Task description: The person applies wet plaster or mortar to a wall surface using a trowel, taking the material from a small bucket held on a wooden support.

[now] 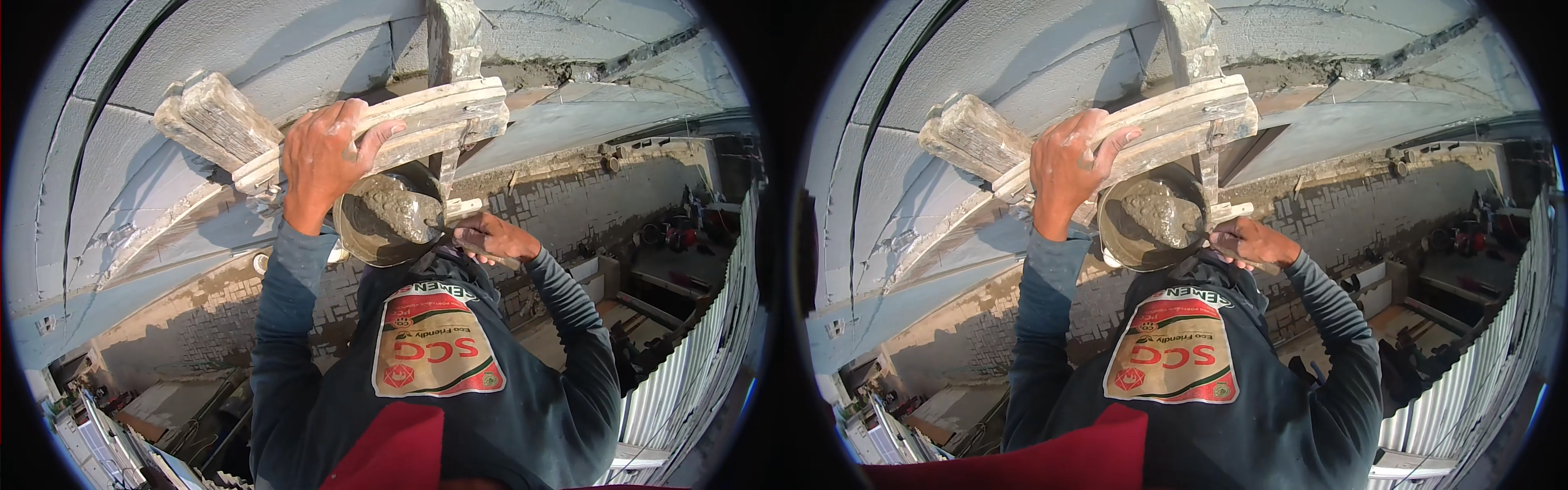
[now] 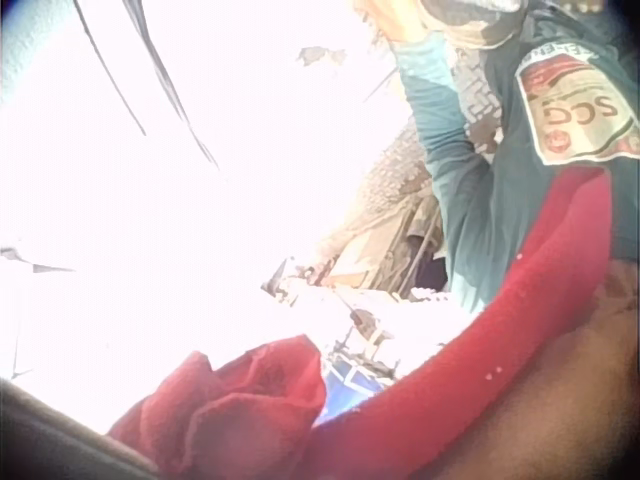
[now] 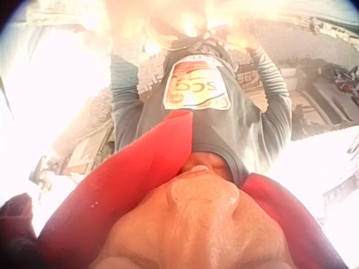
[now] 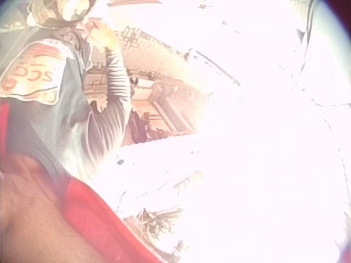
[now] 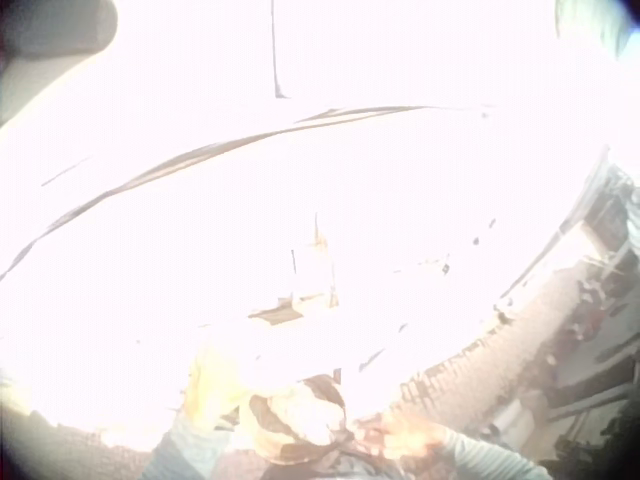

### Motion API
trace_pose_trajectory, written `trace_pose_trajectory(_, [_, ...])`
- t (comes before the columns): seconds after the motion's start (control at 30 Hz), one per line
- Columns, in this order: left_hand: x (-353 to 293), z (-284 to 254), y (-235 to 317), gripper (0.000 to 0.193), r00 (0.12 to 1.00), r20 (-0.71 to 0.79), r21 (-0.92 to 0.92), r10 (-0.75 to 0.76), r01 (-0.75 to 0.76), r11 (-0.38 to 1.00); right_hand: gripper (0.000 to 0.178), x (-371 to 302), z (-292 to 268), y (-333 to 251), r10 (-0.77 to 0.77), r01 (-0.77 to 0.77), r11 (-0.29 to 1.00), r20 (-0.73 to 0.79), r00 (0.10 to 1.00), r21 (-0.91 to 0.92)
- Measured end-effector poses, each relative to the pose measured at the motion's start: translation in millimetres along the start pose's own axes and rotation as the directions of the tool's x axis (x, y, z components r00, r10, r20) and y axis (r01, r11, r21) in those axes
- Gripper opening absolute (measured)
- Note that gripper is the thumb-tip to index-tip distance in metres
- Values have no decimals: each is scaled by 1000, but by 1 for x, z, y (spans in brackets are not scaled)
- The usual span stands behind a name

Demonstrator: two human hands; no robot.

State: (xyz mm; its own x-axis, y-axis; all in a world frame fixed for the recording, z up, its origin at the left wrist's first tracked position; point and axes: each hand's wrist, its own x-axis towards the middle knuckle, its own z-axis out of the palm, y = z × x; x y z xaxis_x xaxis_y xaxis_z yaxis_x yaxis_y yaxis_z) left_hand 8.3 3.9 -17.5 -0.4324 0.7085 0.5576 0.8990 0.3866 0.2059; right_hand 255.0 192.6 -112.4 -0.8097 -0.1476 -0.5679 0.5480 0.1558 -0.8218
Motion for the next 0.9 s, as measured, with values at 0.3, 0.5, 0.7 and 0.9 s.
trace_pose_trajectory(0.3, [3, -6, 5, 43, 998, 53, -38, -36, 38, 999, 35, -95, -38, -15, 202, -198, 972, -14, 979, 127])
trace_pose_trajectory(0.5, [1, -6, 4, 40, 995, 83, -15, -62, 64, 998, 44, -166, -91, -27, 345, -313, 924, -128, 930, 219])
trace_pose_trajectory(0.7, [4, -5, 7, 45, 997, 51, -7, -60, 60, 998, 51, -208, -173, -61, 189, -148, 980, -387, 903, 132])
trace_pose_trajectory(0.9, [2, -4, 5, 47, 996, 39, 18, -84, 83, 996, 40, -168, -298, -71, -399, -322, 561, -589, 703, -763])
